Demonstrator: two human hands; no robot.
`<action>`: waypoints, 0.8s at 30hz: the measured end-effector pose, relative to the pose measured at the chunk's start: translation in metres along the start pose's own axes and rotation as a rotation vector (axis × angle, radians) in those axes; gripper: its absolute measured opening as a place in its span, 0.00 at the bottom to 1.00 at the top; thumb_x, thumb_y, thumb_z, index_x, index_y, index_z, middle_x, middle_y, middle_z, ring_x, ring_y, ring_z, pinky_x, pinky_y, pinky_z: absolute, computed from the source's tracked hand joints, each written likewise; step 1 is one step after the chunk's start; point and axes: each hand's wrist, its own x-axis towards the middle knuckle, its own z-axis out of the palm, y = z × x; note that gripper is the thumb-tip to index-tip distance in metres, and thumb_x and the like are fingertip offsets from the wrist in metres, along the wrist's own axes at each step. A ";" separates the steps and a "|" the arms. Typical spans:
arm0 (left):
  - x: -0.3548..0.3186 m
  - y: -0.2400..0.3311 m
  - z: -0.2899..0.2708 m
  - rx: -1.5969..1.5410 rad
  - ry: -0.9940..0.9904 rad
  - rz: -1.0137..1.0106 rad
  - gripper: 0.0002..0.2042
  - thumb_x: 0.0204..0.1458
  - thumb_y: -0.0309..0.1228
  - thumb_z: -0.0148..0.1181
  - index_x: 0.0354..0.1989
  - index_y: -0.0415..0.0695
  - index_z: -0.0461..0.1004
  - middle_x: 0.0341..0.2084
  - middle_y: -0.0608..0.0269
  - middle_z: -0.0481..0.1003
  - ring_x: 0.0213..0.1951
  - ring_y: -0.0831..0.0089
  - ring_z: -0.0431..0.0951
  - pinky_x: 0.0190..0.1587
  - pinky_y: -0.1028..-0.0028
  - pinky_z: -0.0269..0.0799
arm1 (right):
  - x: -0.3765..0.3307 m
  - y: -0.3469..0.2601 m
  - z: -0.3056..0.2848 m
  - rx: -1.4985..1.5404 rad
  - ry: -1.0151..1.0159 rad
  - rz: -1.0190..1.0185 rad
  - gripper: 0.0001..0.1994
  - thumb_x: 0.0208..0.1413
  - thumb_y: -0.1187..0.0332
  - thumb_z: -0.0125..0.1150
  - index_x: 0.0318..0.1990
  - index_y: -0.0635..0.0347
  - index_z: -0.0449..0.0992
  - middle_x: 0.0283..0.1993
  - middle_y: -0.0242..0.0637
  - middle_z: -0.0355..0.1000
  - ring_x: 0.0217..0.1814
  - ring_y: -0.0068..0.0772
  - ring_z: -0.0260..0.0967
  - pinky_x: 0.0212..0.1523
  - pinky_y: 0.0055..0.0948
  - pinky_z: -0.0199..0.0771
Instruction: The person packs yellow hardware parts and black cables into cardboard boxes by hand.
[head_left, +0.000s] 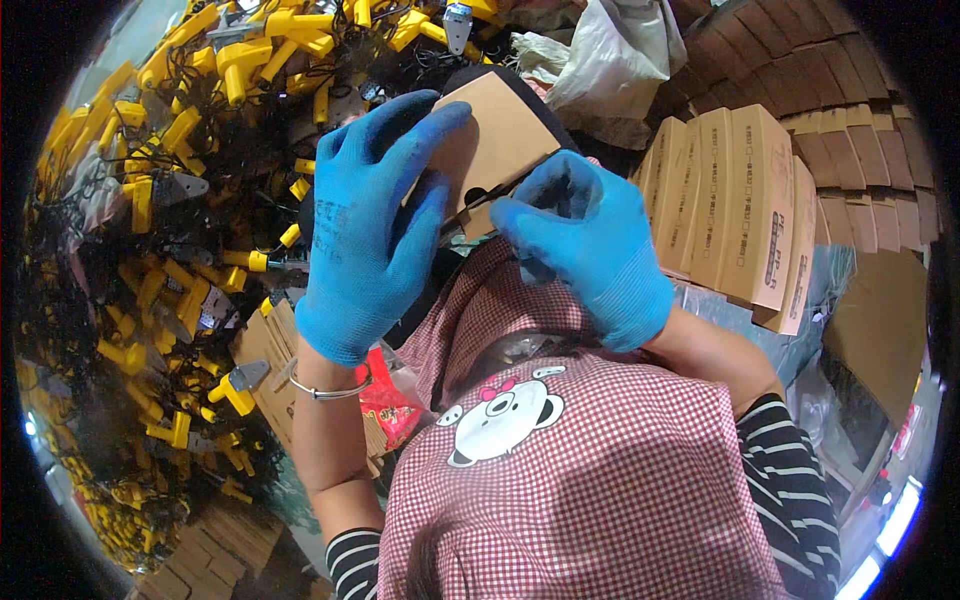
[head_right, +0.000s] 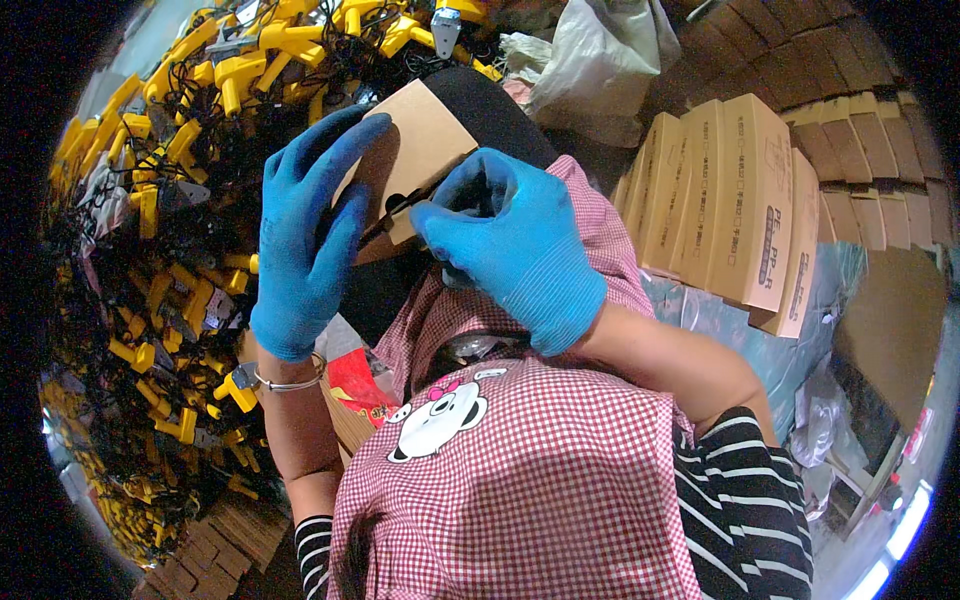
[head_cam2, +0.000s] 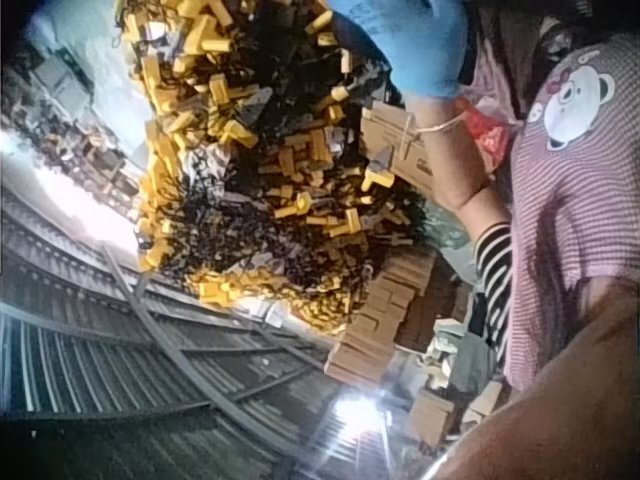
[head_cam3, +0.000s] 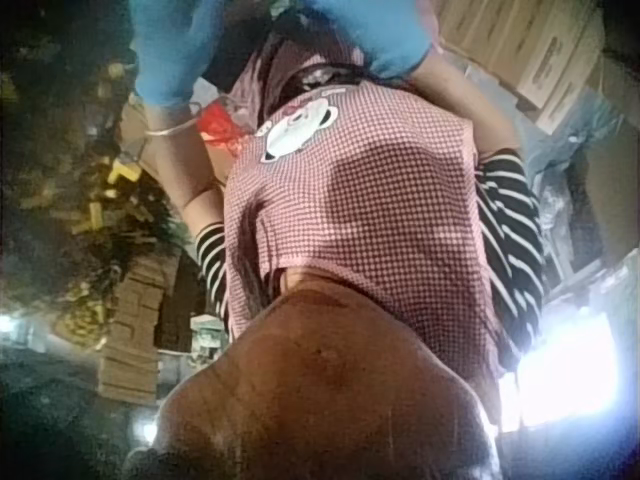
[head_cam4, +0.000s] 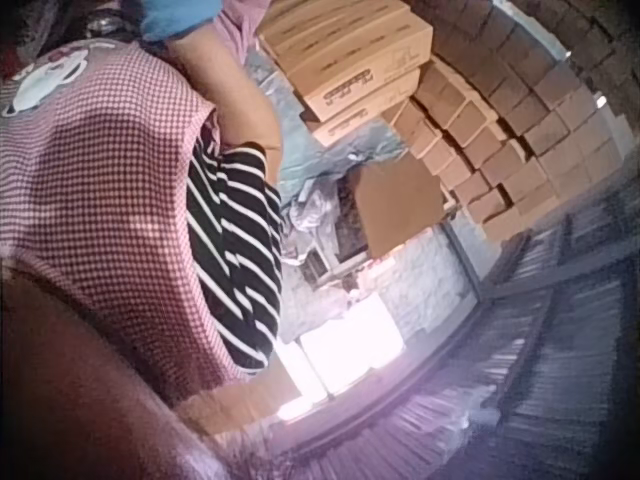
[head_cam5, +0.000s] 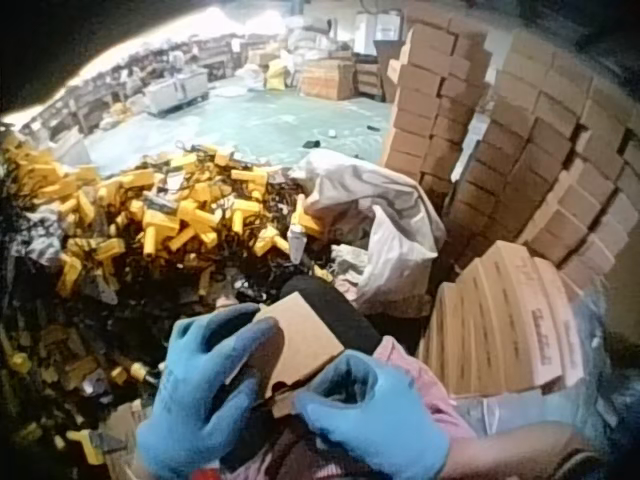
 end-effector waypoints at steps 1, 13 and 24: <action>0.000 0.002 0.000 0.046 -0.022 -0.012 0.24 0.55 0.26 0.51 0.62 0.46 0.73 0.62 0.51 0.70 0.61 0.53 0.67 0.66 0.61 0.57 | -0.001 -0.003 0.001 0.042 0.012 0.045 0.09 0.56 0.71 0.69 0.36 0.62 0.74 0.28 0.33 0.75 0.24 0.18 0.71 0.24 0.19 0.74; 0.001 0.005 0.002 0.060 -0.001 0.009 0.25 0.47 0.23 0.58 0.54 0.62 0.79 0.57 0.53 0.70 0.55 0.49 0.68 0.61 0.56 0.59 | -0.002 -0.005 -0.001 0.044 0.006 0.098 0.10 0.56 0.69 0.69 0.35 0.64 0.74 0.26 0.33 0.74 0.23 0.18 0.71 0.22 0.20 0.76; -0.002 0.005 0.001 0.095 0.008 -0.033 0.25 0.50 0.22 0.54 0.59 0.51 0.76 0.60 0.51 0.71 0.60 0.51 0.67 0.65 0.59 0.56 | -0.004 -0.007 0.010 0.382 0.025 0.109 0.13 0.58 0.70 0.67 0.43 0.68 0.71 0.32 0.39 0.77 0.26 0.27 0.78 0.27 0.22 0.79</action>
